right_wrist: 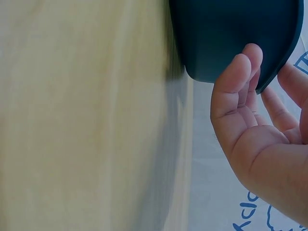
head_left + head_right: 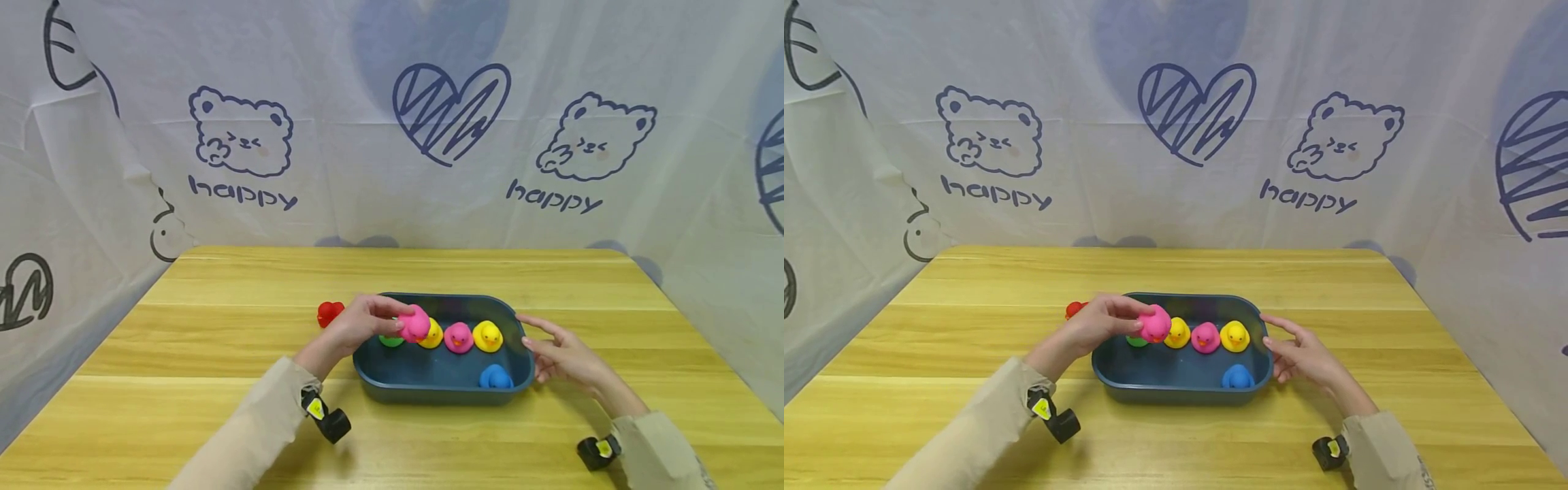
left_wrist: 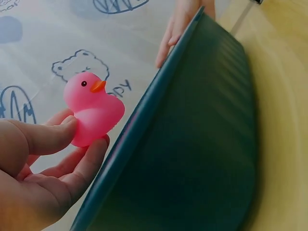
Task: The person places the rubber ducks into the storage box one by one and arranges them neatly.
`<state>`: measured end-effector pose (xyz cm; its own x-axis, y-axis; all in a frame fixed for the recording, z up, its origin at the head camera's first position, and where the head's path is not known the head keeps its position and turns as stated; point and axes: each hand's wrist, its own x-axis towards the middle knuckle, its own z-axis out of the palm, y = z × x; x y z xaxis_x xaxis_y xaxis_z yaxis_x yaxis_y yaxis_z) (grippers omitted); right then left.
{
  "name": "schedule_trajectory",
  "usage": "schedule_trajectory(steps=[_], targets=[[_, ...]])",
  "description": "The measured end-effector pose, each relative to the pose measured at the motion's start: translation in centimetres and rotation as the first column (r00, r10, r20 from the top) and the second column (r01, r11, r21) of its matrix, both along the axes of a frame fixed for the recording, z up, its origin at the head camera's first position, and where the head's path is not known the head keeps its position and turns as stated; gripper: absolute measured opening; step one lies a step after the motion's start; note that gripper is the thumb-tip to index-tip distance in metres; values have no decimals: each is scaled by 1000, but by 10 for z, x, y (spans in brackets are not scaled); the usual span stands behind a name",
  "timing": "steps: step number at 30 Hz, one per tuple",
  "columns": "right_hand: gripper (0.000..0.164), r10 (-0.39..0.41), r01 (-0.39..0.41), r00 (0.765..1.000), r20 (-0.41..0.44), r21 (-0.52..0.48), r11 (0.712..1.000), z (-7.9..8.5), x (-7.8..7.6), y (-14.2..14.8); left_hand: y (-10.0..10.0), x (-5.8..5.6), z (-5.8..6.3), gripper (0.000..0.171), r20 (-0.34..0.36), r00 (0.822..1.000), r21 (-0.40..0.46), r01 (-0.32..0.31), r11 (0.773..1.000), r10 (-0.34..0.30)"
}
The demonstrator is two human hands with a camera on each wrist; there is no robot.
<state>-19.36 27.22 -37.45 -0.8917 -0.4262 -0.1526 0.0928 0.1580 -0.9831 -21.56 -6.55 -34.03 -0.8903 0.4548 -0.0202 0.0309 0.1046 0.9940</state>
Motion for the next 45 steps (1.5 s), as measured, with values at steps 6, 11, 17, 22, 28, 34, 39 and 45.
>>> schedule_trajectory(steps=[6,11,17,22,28,34,39,45], targets=[[59,4,-4,1000,-2,-14,1000,-1,0,1,13,2,-6,30,-18,999,-5,26,1000,-26],[57,4,-4,1000,-4,-18,1000,-2,0,2,21,1,-12,29,-11,998,22,67,998,-67],[59,7,-7,1000,-2,-16,1000,-2,0,2,30,2,-14,28,39,996,24,78,997,-79],[59,11,-11,1000,-3,-19,1000,-2,-1,3,36,2,-16,28,83,992,19,94,995,-95],[59,10,-10,1000,-1,-17,1000,-2,-1,2,43,2,-17,29,142,984,15,110,994,-111],[60,11,-11,1000,0,-17,1000,-2,0,2,49,-1,-20,28,202,973,-16,122,992,-116],[60,9,-9,1000,-1,-16,1000,-2,0,2,52,-1,-23,29,282,950,8,140,990,-137],[59,8,-8,1000,3,-28,1000,-2,0,2,55,0,-24,30,356,923,34,143,989,-145]])
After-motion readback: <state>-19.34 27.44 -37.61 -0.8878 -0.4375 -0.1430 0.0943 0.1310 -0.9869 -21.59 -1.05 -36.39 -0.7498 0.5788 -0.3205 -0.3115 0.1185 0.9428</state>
